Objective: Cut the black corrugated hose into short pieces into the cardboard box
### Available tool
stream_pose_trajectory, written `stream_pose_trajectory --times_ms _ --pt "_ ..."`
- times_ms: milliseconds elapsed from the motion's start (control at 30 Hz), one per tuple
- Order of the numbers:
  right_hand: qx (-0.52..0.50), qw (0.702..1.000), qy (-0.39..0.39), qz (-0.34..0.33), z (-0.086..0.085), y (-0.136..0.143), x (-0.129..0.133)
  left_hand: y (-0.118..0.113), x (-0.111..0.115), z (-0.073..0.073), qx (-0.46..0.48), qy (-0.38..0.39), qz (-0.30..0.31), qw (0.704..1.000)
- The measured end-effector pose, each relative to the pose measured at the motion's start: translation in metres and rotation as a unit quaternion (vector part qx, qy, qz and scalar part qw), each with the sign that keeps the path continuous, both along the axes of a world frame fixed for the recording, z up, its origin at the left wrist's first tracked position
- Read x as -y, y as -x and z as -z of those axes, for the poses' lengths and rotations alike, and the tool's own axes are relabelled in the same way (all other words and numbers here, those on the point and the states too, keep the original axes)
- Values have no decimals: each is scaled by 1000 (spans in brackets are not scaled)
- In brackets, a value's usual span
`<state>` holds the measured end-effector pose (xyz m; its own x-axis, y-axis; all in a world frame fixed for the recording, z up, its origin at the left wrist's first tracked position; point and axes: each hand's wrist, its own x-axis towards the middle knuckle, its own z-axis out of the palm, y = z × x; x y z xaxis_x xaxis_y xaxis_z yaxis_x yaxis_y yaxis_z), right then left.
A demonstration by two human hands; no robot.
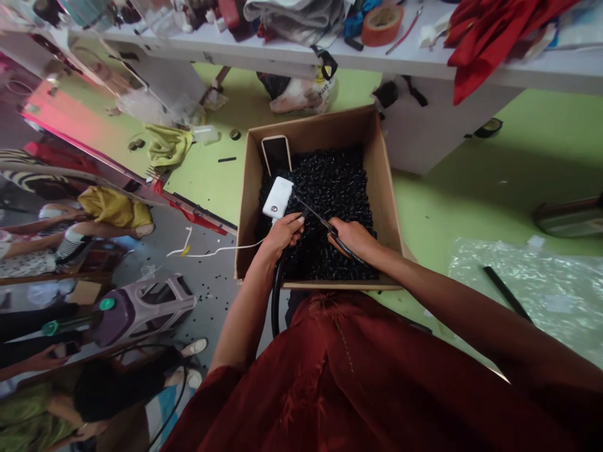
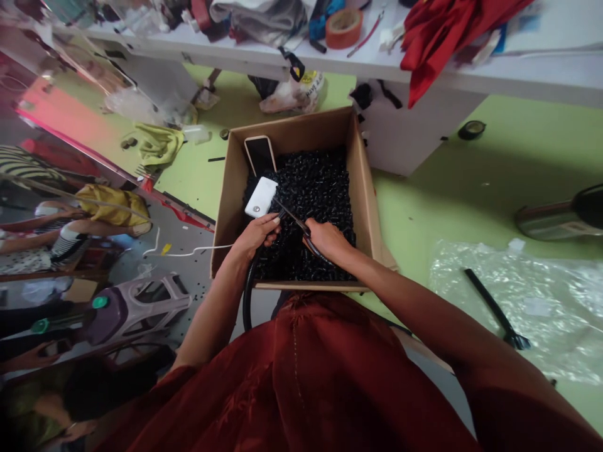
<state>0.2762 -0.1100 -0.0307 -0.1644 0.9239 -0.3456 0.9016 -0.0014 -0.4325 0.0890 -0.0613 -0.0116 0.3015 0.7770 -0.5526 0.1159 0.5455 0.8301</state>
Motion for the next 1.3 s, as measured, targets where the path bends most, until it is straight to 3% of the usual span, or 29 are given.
stream_pose_trajectory --times_ms 167,300,533,833,1133,1300 --pt "30 999 -9 4 -1 3 0 -1 1 -1 -6 -18 -18 1000" --pt "30 999 -24 5 -6 3 3 1 -1 -2 41 -11 -32 999" --pt "-67 996 -39 33 -9 -7 9 5 -3 -5 147 12 -101 984" --pt "-17 999 -46 23 -15 -7 10 8 -1 -8 181 1 -86 980" --pt "-35 998 -53 23 -13 -6 7 7 -1 -8 178 -17 -68 982" --pt "-94 993 -68 12 -6 -7 6 7 -2 -7 177 -31 -60 982"
